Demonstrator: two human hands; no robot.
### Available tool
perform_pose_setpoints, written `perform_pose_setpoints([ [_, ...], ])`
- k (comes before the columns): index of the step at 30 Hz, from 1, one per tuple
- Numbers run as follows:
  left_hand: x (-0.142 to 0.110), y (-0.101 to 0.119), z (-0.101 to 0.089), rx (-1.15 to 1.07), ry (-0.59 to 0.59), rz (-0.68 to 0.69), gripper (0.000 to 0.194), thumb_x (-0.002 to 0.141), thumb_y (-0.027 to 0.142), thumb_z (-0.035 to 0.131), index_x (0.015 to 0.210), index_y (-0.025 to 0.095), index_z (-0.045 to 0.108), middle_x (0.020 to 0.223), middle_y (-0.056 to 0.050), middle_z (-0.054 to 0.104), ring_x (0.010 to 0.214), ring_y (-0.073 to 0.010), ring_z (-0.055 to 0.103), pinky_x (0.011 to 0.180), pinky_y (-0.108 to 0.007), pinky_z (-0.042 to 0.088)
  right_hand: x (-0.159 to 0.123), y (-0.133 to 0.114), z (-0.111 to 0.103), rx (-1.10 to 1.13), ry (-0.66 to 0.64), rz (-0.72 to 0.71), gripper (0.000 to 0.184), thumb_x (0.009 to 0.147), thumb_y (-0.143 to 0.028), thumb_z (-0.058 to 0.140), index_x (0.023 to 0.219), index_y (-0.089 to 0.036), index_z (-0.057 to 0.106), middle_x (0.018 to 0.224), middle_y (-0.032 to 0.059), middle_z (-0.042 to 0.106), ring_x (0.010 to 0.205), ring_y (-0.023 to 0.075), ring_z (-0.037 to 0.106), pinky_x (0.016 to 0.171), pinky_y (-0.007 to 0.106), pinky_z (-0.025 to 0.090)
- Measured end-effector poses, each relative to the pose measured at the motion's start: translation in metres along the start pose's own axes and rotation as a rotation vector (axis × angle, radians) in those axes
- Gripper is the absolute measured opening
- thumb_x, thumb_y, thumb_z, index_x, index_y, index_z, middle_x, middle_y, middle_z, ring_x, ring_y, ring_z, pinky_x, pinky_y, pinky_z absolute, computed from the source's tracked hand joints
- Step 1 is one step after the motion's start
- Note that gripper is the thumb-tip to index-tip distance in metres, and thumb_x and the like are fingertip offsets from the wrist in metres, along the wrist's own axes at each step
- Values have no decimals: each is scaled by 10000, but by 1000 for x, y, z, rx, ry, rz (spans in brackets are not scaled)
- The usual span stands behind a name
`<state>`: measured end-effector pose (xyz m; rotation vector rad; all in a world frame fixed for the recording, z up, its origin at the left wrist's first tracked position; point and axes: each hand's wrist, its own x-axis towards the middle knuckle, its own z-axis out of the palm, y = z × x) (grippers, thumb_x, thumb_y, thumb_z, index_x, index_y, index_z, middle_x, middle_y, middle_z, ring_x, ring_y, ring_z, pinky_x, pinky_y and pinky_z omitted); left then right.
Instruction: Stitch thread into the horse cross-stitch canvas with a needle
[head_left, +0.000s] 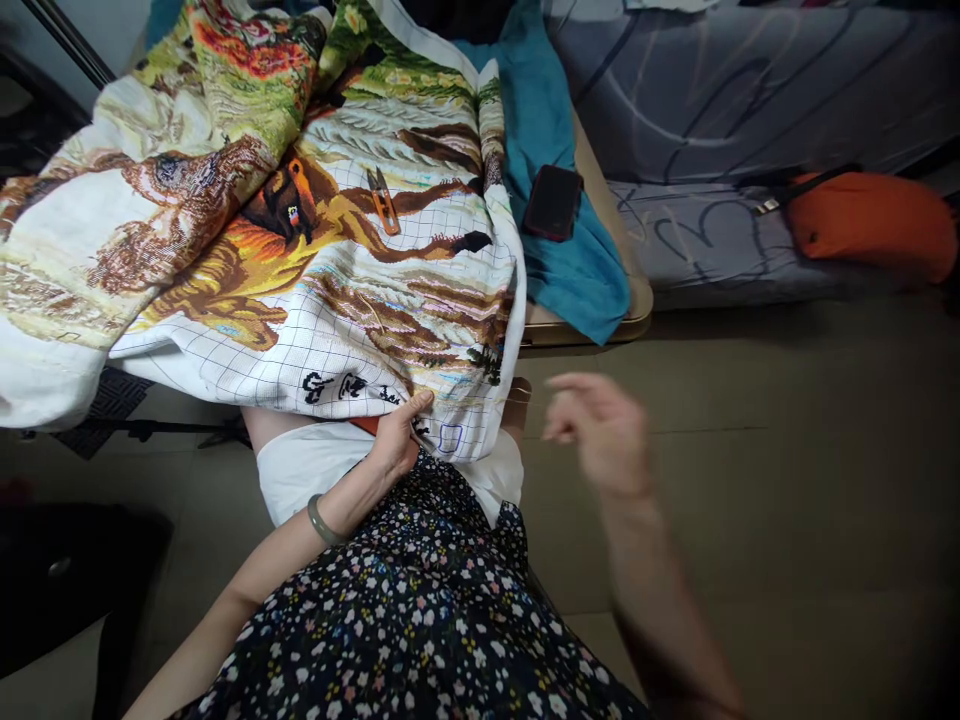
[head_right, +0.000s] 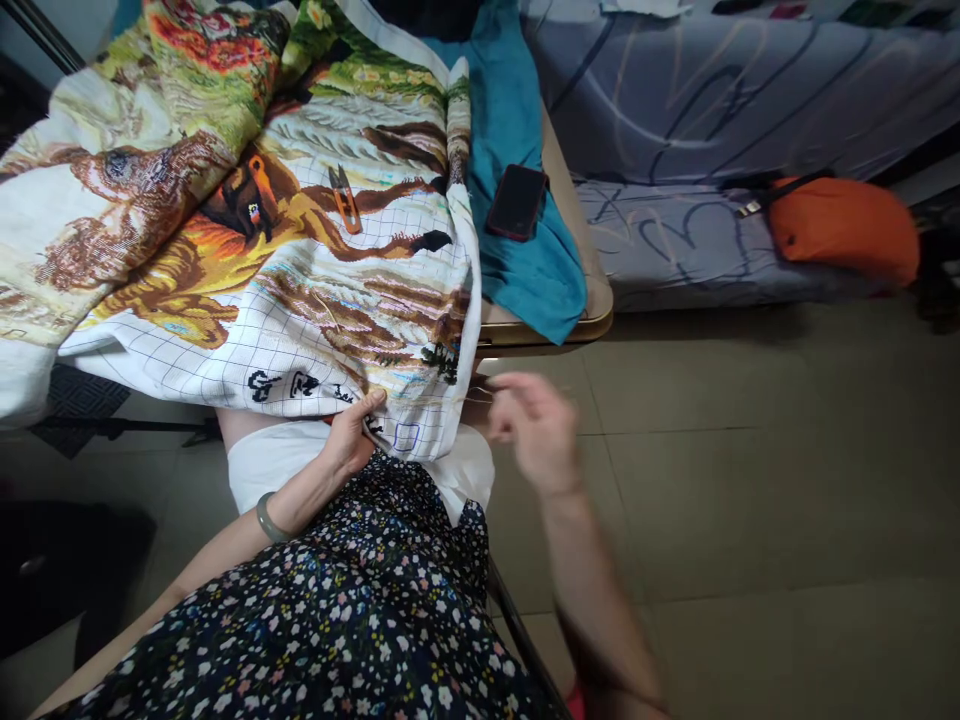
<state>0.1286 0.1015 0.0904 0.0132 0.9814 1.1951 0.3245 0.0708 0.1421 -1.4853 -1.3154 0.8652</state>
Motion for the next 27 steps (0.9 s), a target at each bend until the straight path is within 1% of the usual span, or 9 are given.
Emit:
perform_pose_setpoints([
  [1,-1,1,0,9,-5,-2,316,519,174,856,776,161,673,748,-18,722,828,-188,698,848,-300,509,0,0,13,-6,-75,-8,217,905,-338,591,983,-168,701,581,-28,606,464,101,539,446,215,462],
  [3,-3,2,1,25,-13,1,293,523,179,854,747,156,666,711,-9,706,761,-170,684,814,-289,505,-2,1,42,-56,-190,-59,204,887,-296,578,941,-174,734,569,-14,632,472,109,561,466,220,462],
  [5,-4,3,1,36,-17,13,277,525,178,850,724,149,660,684,1,692,704,-150,663,786,-275,500,-4,1,66,-124,-198,-119,213,887,-261,563,943,-171,747,622,9,679,529,122,606,535,231,487],
  [7,-5,4,2,40,-16,21,266,527,172,845,712,143,657,682,1,689,670,-135,645,762,-262,495,-5,1,78,-160,-163,-144,215,889,-247,557,936,-164,750,629,16,691,545,129,621,566,237,494],
  [9,-5,4,2,44,-8,13,252,534,167,839,707,138,657,683,-2,687,646,-126,632,740,-254,489,-4,2,81,-179,-139,-145,212,884,-239,558,924,-162,751,631,20,697,549,135,628,568,236,493],
  [12,-6,4,3,40,8,10,240,546,156,835,700,138,652,670,5,674,640,-122,632,741,-252,484,-2,1,80,-213,-113,-155,206,860,-214,563,904,-165,758,663,28,716,565,141,640,570,231,492],
  [19,-5,4,5,36,12,24,229,545,139,829,680,147,645,683,9,680,653,-120,632,762,-255,477,0,0,82,-258,-108,-175,211,832,-179,559,869,-169,767,715,38,746,556,136,638,561,228,473],
  [24,-4,4,4,41,-5,8,225,541,146,832,682,135,657,661,6,673,624,-115,614,739,-254,479,1,-1,82,-316,-104,-200,198,818,-163,562,840,-171,759,651,24,718,515,127,606,546,226,447],
  [27,-4,4,3,42,-10,0,220,536,154,835,670,134,662,644,5,670,611,-112,605,716,-247,478,2,-3,83,-373,-88,-222,162,818,-168,572,775,-191,727,606,2,688,496,123,588,550,229,433],
])
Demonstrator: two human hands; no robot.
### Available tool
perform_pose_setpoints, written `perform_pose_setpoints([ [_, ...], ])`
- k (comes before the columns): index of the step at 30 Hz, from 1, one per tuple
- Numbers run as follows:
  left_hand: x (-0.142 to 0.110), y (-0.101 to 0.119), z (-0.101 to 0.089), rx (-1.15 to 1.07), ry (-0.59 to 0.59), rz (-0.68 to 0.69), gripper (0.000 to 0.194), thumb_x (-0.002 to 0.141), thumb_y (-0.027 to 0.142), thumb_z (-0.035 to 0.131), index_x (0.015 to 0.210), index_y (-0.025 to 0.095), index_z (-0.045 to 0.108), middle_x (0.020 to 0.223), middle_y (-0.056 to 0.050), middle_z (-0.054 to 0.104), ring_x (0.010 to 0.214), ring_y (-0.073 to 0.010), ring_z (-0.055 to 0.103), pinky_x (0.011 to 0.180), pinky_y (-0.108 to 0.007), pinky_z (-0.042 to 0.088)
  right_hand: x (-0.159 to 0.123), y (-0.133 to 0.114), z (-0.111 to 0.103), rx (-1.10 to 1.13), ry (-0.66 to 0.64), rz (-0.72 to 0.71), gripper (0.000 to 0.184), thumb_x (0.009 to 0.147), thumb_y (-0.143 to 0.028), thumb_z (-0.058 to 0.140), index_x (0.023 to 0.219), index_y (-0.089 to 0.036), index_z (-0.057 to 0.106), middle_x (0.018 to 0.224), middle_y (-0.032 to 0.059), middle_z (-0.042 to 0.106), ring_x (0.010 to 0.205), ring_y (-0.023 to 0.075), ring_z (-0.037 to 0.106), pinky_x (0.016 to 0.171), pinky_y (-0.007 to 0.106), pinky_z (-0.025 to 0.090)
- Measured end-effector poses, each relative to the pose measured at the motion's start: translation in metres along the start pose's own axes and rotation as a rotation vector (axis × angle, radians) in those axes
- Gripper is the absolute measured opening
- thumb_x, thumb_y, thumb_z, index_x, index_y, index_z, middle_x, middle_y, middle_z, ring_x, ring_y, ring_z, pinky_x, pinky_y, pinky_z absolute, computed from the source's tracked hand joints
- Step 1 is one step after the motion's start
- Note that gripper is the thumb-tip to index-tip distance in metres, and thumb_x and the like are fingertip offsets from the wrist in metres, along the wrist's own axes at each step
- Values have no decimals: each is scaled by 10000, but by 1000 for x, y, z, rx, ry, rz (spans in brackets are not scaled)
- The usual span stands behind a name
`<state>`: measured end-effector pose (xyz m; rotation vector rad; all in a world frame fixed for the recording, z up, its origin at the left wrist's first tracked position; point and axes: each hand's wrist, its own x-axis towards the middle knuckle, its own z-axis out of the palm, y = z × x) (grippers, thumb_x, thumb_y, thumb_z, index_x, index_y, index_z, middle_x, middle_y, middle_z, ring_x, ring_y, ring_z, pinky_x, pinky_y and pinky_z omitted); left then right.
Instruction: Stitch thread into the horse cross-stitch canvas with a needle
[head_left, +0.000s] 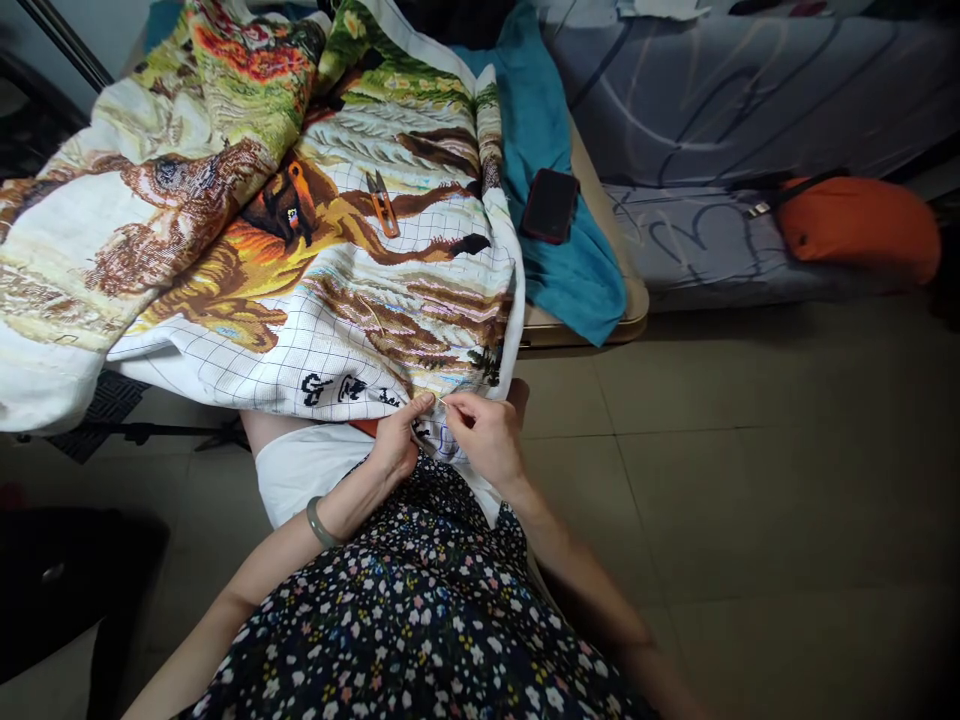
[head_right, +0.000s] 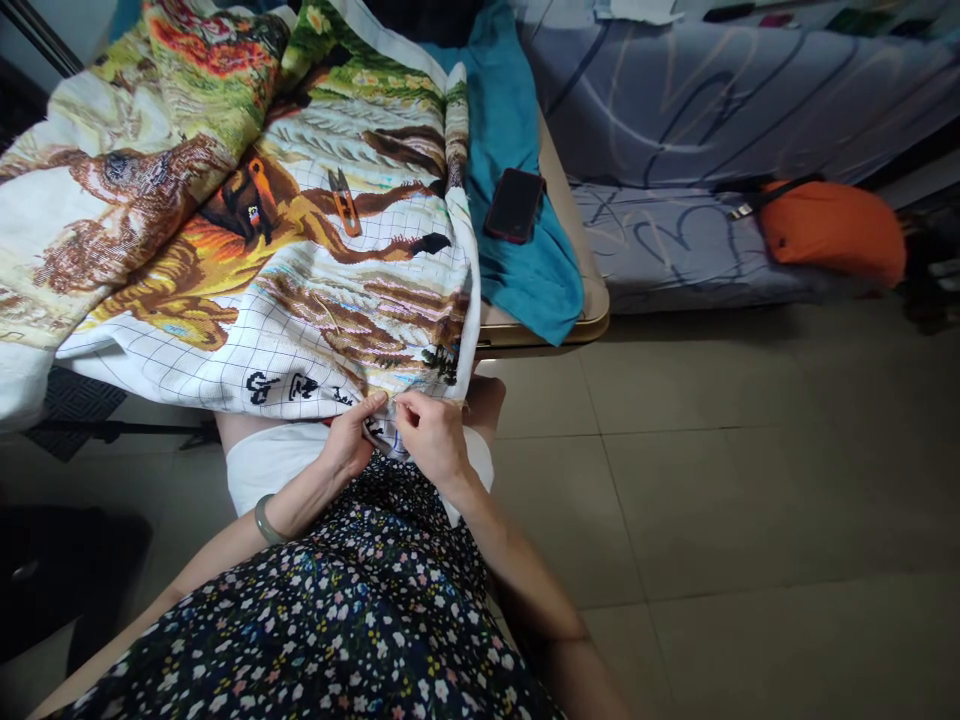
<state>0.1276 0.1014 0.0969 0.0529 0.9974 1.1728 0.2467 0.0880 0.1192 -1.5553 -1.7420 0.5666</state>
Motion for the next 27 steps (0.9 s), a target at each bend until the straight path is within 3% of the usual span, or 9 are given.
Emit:
perform_pose_setpoints([
  [3,0,-1,-1,-6,-3,-13,237,524,167,842,683,120,672,661,-6,678,613,-114,611,704,-247,474,-1,-5,1,-34,8,25,124,821,-163,583,856,-195,698,559,-22,657,488,133,581,580,241,439],
  [7,1,-2,-2,-9,-9,-21,280,518,191,855,725,113,684,696,-12,688,619,-121,616,694,-257,472,-7,-10,5,26,-14,130,238,867,-205,560,1094,-168,622,548,-30,644,505,153,594,589,255,450],
  [12,5,-2,-4,22,-3,-5,301,495,224,878,683,117,668,646,1,661,589,-110,588,647,-246,455,-14,-9,12,190,-3,236,171,910,-287,511,936,-176,638,642,12,678,565,150,628,589,250,469],
  [18,6,-2,-1,19,13,-1,347,435,220,892,693,122,682,682,-13,684,643,-122,604,702,-253,471,-10,-5,12,337,28,275,145,818,-278,605,744,-170,666,706,30,690,631,148,618,628,249,484],
  [23,5,-1,2,10,39,-3,290,440,191,871,626,133,657,616,12,643,587,-104,570,649,-249,443,-11,-2,21,450,25,368,134,779,-290,629,718,-171,645,642,13,657,568,140,582,580,252,474],
  [27,4,0,4,21,49,-4,286,439,176,866,619,126,649,606,18,634,580,-96,559,644,-247,431,-15,-3,28,401,72,346,125,785,-279,622,722,-172,638,663,20,665,605,149,605,596,254,480],
])
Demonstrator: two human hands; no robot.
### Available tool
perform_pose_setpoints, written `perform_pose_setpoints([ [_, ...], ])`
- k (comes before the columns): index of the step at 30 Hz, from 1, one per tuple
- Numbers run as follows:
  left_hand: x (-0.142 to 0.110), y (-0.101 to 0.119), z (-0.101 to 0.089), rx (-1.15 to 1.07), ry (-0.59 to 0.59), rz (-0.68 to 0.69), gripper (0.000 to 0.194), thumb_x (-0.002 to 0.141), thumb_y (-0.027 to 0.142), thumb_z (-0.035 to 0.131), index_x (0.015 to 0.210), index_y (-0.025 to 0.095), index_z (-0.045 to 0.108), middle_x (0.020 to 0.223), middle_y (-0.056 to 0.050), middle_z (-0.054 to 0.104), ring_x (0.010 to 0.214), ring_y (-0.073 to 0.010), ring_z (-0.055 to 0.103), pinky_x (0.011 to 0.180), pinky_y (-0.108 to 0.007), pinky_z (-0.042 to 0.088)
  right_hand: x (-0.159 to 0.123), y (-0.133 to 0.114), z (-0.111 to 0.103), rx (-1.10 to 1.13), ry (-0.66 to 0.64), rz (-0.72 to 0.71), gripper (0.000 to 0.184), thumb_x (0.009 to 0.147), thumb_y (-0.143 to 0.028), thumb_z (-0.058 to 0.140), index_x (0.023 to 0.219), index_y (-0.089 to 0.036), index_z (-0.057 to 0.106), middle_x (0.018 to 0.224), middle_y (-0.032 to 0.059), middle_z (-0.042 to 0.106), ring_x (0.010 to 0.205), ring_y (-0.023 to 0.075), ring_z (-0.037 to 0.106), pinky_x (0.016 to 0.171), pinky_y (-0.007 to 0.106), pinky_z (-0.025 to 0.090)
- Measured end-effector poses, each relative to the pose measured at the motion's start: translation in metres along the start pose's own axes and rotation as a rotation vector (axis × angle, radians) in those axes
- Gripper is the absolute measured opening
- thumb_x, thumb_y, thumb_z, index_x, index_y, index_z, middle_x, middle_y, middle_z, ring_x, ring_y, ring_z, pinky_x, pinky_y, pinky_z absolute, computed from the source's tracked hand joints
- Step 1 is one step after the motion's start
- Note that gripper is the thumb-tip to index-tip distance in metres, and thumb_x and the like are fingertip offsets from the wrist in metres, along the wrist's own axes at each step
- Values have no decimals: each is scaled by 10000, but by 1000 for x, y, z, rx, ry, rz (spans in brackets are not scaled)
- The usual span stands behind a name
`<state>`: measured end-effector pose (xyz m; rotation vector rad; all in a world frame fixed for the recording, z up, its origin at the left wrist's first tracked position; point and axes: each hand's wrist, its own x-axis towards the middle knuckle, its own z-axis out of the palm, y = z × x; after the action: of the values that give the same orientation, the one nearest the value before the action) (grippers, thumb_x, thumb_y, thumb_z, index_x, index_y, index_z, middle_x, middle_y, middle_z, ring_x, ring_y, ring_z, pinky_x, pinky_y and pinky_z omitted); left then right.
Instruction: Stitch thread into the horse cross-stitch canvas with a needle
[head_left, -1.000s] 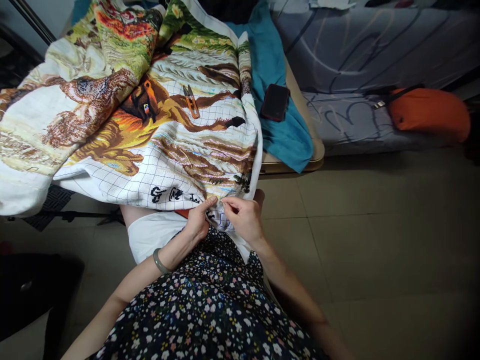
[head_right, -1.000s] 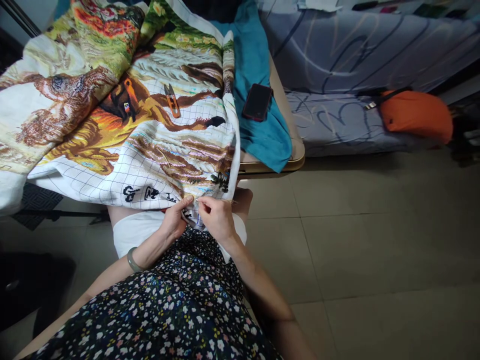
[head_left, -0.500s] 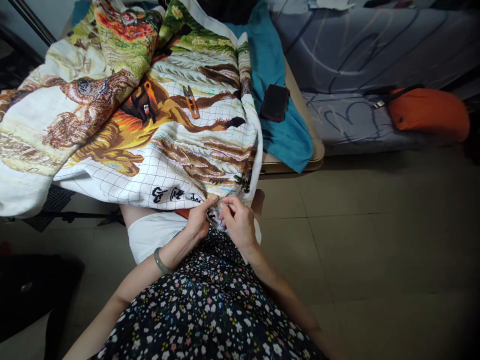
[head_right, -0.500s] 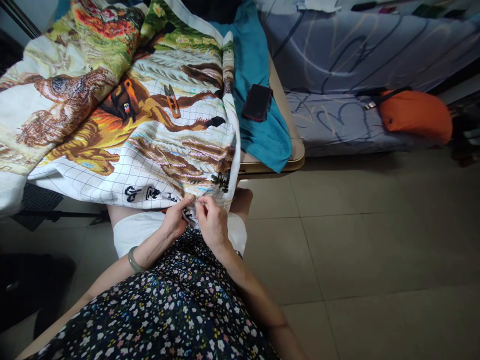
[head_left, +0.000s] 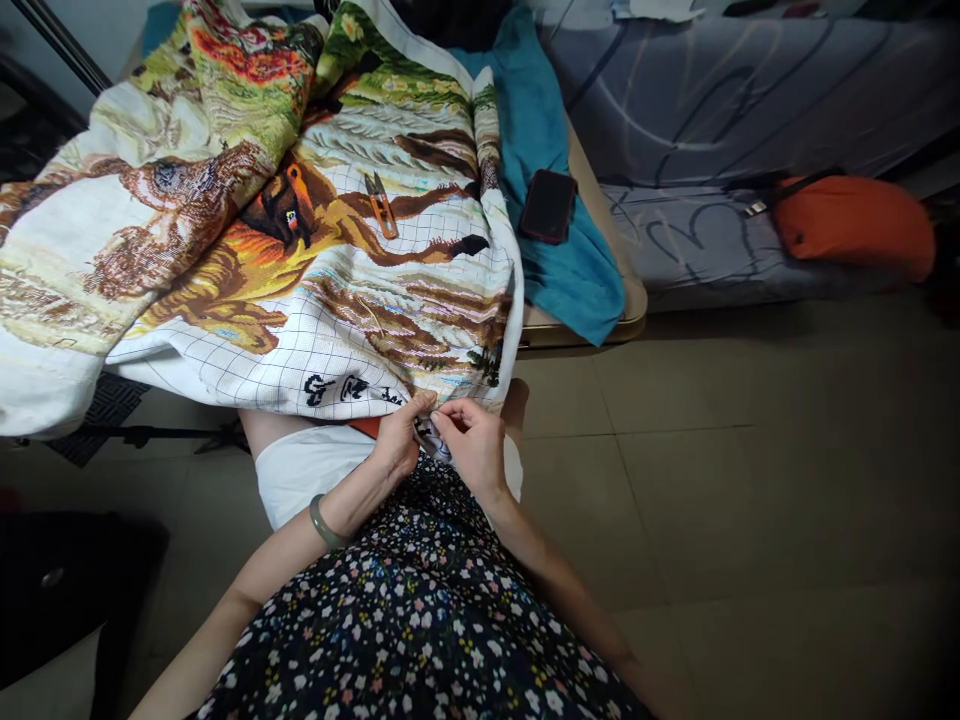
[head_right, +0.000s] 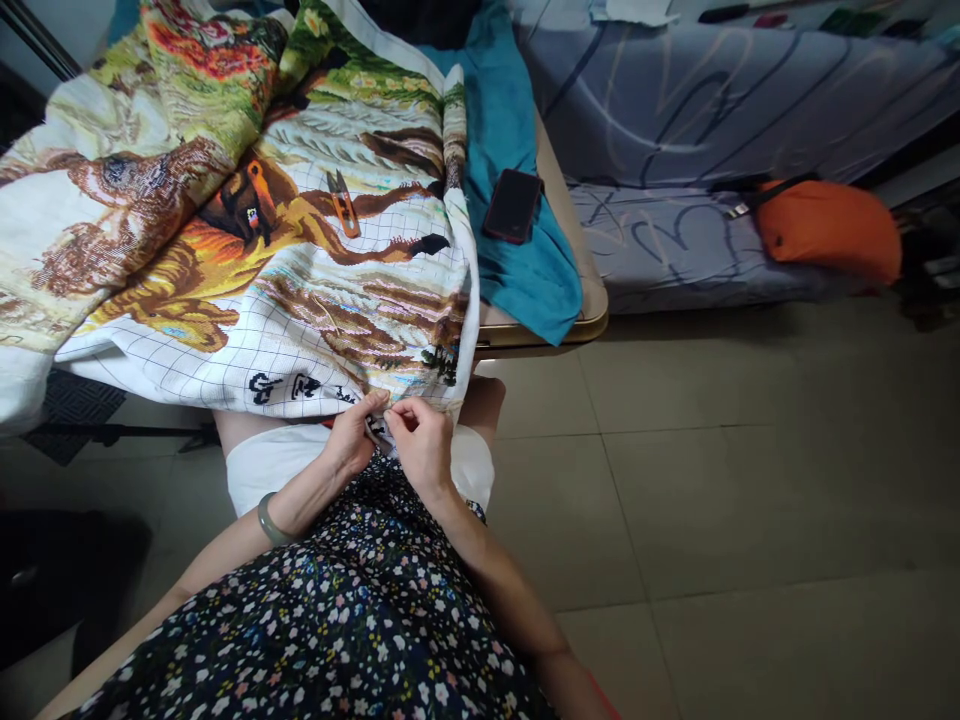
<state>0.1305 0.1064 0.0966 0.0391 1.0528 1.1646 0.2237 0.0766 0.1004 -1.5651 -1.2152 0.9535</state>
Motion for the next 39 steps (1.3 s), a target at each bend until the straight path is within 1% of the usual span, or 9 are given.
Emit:
perform_pose_setpoints([
  [5,1,-1,-1,10,2,38,283,449,185,864,630,135,653,627,16,644,600,-100,566,674,-252,443,-3,1,1,-83,44,-89,118,810,-256,609,729,-178,642,695,25,683,628,155,617,629,266,484],
  [13,0,0,1,-3,-21,37,261,427,189,850,614,127,679,631,4,657,609,-105,577,681,-251,459,-3,6,2,-236,117,-300,155,863,-205,573,729,-187,650,711,30,679,655,163,613,640,272,471],
  [17,-2,1,2,-4,-8,29,265,408,177,853,603,123,683,616,6,656,597,-100,568,667,-246,460,-2,4,-1,-293,122,-353,168,876,-191,543,754,-189,658,748,46,692,707,176,628,684,288,482],
  [19,-2,1,2,-3,-12,29,263,411,176,855,603,122,685,616,5,658,601,-101,571,668,-243,459,-1,2,-3,-277,108,-332,163,872,-204,548,755,-190,660,751,45,695,707,176,627,689,290,484],
  [25,-1,-2,-1,-1,-21,47,257,450,187,864,628,136,684,648,6,666,623,-104,585,697,-249,459,2,-2,-6,-45,8,-114,133,831,-257,607,731,-177,644,675,11,672,613,146,604,614,257,475],
  [29,-1,-3,-2,6,-46,30,257,460,204,871,616,140,678,627,7,651,601,-104,568,662,-249,445,4,-1,-3,20,48,-62,126,805,-288,645,743,-182,617,643,-3,642,579,139,596,579,249,473],
  [32,-1,-2,-4,7,-61,26,268,459,226,881,619,138,684,628,1,655,603,-110,571,674,-256,450,9,-4,-3,82,74,-30,157,793,-320,669,822,-192,582,650,-15,634,516,132,584,526,244,470],
  [36,1,-2,-6,-12,-100,23,321,464,266,894,693,135,713,729,-32,712,728,-151,640,808,-291,477,19,-14,-3,-165,-23,-136,104,878,-296,570,911,-202,597,756,26,689,606,154,637,610,267,488],
  [39,2,-3,-8,9,-87,23,339,456,258,896,711,130,713,746,-49,721,803,-195,671,878,-333,477,24,-20,-7,-355,-84,-170,82,891,-247,539,836,-209,586,728,25,682,606,155,638,604,262,471],
])
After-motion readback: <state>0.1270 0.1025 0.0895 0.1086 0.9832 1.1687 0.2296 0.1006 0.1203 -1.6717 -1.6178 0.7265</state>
